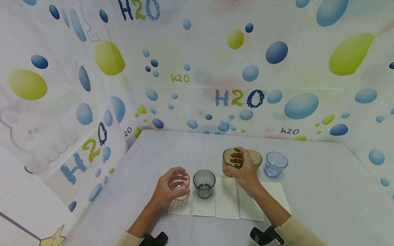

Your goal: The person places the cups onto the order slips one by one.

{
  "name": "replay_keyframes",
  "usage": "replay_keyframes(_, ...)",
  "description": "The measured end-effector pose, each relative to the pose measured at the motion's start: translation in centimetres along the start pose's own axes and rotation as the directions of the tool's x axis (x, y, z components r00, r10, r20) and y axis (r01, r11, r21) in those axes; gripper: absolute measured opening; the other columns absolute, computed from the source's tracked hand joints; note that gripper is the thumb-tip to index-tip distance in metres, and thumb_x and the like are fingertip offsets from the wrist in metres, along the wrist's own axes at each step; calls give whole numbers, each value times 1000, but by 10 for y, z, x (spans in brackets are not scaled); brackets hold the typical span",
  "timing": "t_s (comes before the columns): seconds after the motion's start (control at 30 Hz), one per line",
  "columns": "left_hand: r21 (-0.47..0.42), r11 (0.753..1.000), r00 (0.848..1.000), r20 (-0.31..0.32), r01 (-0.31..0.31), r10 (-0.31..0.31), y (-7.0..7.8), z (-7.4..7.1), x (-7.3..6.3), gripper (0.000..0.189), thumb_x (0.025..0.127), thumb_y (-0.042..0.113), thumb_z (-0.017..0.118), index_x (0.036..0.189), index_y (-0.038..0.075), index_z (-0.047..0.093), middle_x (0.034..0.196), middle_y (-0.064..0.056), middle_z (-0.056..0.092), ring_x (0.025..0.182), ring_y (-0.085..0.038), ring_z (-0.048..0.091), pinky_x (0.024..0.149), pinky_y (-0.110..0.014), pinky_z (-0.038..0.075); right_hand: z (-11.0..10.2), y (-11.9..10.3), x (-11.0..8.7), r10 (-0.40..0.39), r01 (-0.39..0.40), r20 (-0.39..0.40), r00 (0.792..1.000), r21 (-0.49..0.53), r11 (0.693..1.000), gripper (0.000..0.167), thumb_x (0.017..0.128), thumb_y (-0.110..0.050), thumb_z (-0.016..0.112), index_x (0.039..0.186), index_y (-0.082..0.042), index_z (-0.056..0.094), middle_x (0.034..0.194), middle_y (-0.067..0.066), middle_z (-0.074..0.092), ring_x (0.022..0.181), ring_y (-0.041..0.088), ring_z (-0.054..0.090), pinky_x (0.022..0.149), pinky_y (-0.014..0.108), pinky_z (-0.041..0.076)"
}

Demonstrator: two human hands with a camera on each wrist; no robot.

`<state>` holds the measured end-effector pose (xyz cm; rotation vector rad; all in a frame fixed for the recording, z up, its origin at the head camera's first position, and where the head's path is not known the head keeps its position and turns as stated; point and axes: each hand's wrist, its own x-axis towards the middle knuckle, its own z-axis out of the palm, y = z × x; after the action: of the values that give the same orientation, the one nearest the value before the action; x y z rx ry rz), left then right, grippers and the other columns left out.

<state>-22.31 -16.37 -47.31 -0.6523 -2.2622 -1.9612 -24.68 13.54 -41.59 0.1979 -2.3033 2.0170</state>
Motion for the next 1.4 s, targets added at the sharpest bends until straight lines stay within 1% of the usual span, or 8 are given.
replay_keyframes(0.23,4,1000,1000,-5,3,-3,1,0,0,64,76,2,85,132,-3,54,121,-17,64,114,-38,62,97,-43,56,3,-3,-4,-19,19,16,1000,-2,1000,75,81,-2,77,146,-8,39,136,16,51,129,38,51,106,45,47)
replay_keyframes(0.33,2,1000,1000,-8,4,-4,2,0,0,63,76,2,85,131,-1,55,121,-17,64,114,-37,62,97,-44,56,3,-2,-6,-21,21,17,1000,-13,1000,75,81,-1,77,145,-8,40,136,18,52,128,38,51,108,49,45)
replay_keyframes(0.6,8,1000,1000,-12,9,-9,3,0,1,65,76,2,85,133,-4,53,121,-16,64,113,-37,63,97,-40,56,3,3,-11,-16,18,44,999,-43,999,73,81,-1,78,144,-9,42,136,22,52,127,36,53,106,49,47)
replay_keyframes(0.8,2,1000,1000,-5,1,-1,3,0,1,65,77,3,84,133,-5,53,121,-17,64,113,-37,63,97,-42,56,4,7,-16,-17,20,60,998,-48,999,73,79,-2,79,142,-9,44,132,23,55,123,36,55,104,48,48)
replay_keyframes(0.87,5,1000,1000,-6,3,-3,2,0,0,65,77,4,84,133,-5,53,120,-16,65,113,-37,63,97,-43,56,5,9,-19,-12,15,69,998,-40,999,73,78,-1,79,142,-9,44,131,22,55,123,36,55,103,47,50)
replay_keyframes(1.07,12,1000,1000,-8,5,-5,2,0,0,65,77,4,85,133,-4,53,121,-15,65,113,-36,63,98,-43,56,7,16,-26,7,-6,90,996,-17,1000,77,76,3,78,143,-9,43,134,24,54,126,39,53,98,36,54)
replay_keyframes(1.27,13,1000,1000,-8,-1,2,1,0,-1,65,76,3,85,133,-4,53,121,-16,64,113,-37,62,97,-43,56,7,19,-31,24,-24,95,995,1,1000,78,75,4,78,143,-8,43,133,21,54,125,37,54,95,32,55)
replay_keyframes(1.4,18,1000,1000,-11,1,0,0,0,-1,65,77,4,85,133,-4,53,121,-16,64,113,-37,62,97,-41,56,8,22,-33,24,-24,98,995,0,1000,78,74,5,79,143,-8,43,133,22,54,125,39,53,94,31,55)
